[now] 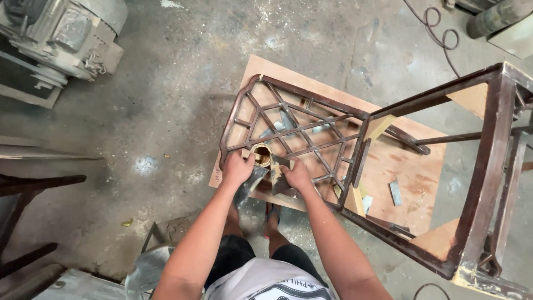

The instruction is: Applying wood filler to cracks in a chair frame and smoothing it out with a putty knife.

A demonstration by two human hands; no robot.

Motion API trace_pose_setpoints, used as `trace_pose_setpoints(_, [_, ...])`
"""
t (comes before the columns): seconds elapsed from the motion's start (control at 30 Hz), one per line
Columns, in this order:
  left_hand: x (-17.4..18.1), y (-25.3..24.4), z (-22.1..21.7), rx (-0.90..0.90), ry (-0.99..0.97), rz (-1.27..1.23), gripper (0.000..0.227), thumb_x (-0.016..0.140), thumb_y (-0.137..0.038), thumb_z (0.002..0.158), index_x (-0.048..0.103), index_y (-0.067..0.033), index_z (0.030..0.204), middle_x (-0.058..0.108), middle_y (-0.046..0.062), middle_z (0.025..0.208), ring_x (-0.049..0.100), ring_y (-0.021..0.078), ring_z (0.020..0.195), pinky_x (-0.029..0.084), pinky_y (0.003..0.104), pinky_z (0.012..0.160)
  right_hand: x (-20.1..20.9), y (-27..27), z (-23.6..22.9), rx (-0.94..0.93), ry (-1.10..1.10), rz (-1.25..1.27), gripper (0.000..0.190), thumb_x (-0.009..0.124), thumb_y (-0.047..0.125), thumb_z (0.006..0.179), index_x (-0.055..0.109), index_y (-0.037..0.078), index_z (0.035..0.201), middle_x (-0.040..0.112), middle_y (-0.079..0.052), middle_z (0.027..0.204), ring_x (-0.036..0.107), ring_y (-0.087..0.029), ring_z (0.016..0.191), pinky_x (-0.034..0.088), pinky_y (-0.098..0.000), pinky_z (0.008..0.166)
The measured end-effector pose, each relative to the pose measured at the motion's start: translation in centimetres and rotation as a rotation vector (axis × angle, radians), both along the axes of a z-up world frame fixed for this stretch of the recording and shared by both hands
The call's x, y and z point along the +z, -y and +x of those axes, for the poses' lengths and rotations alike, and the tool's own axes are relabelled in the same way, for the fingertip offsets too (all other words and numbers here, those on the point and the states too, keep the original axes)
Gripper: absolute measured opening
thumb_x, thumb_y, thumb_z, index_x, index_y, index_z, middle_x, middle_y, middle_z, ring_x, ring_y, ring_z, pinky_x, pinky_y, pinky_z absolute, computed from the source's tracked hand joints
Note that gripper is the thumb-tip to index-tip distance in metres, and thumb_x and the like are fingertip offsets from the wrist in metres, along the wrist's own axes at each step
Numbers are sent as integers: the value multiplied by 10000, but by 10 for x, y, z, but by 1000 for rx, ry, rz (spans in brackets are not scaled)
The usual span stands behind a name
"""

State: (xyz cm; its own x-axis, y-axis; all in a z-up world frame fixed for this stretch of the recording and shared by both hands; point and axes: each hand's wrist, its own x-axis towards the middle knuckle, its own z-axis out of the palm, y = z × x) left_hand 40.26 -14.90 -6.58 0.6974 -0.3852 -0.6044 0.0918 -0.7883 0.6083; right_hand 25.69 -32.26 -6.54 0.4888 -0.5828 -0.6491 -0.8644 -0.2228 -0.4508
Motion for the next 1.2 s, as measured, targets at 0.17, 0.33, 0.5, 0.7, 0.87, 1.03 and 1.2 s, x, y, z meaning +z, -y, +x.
trace_pose_setpoints(0.17, [52,-7,7,-252,12,-49,281,605,-452,868,788,-251,942,771,59,1002,705,330,1090,579,469,927,-9,-1,-1,5,-6,-65,524,725,389,876,662,119,1320,717,-267,1178,641,-402,1222,516,-527,1030])
trace_pose_setpoints(0.33, [88,-4,6,-456,82,-30,333,540,-410,964,757,-158,962,758,165,960,717,406,1037,572,502,902,5,-14,9,44,-65,-111,544,678,389,919,612,101,1375,709,-286,1184,652,-408,1215,527,-525,1025])
trace_pose_setpoints(0.5, [76,-7,13,-130,-38,-184,278,703,-372,860,796,-198,1055,763,167,1082,703,376,1092,573,491,930,22,-25,16,108,1,-174,437,638,306,942,637,55,1300,713,-308,1115,662,-469,1155,538,-557,994])
trace_pose_setpoints(0.7, [83,-5,19,-508,122,23,418,501,-400,954,706,-113,1179,748,181,1132,716,400,1078,572,545,943,13,-22,14,136,7,-194,427,651,295,932,637,73,1297,708,-320,1112,662,-477,1149,538,-571,972])
trace_pose_setpoints(0.87, [24,-2,3,-638,148,34,358,592,-330,878,764,-39,997,751,218,1027,720,444,1037,575,555,916,8,-21,15,144,-9,-200,432,647,319,926,653,80,1285,723,-306,1066,679,-469,1121,549,-563,955])
trace_pose_setpoints(1.03, [58,-6,26,-429,-38,-15,400,500,-367,929,755,-59,943,755,198,1053,688,442,1087,560,545,924,13,-24,16,127,-3,-202,432,650,317,921,666,85,1285,731,-298,1045,686,-457,1116,558,-553,941])
trace_pose_setpoints(1.2, [20,-9,28,-152,-146,-68,434,545,-393,900,769,-35,998,743,240,1114,663,416,1170,530,521,1006,32,-28,20,94,12,-162,447,647,284,919,656,76,1314,721,-313,1086,667,-468,1145,542,-564,967])
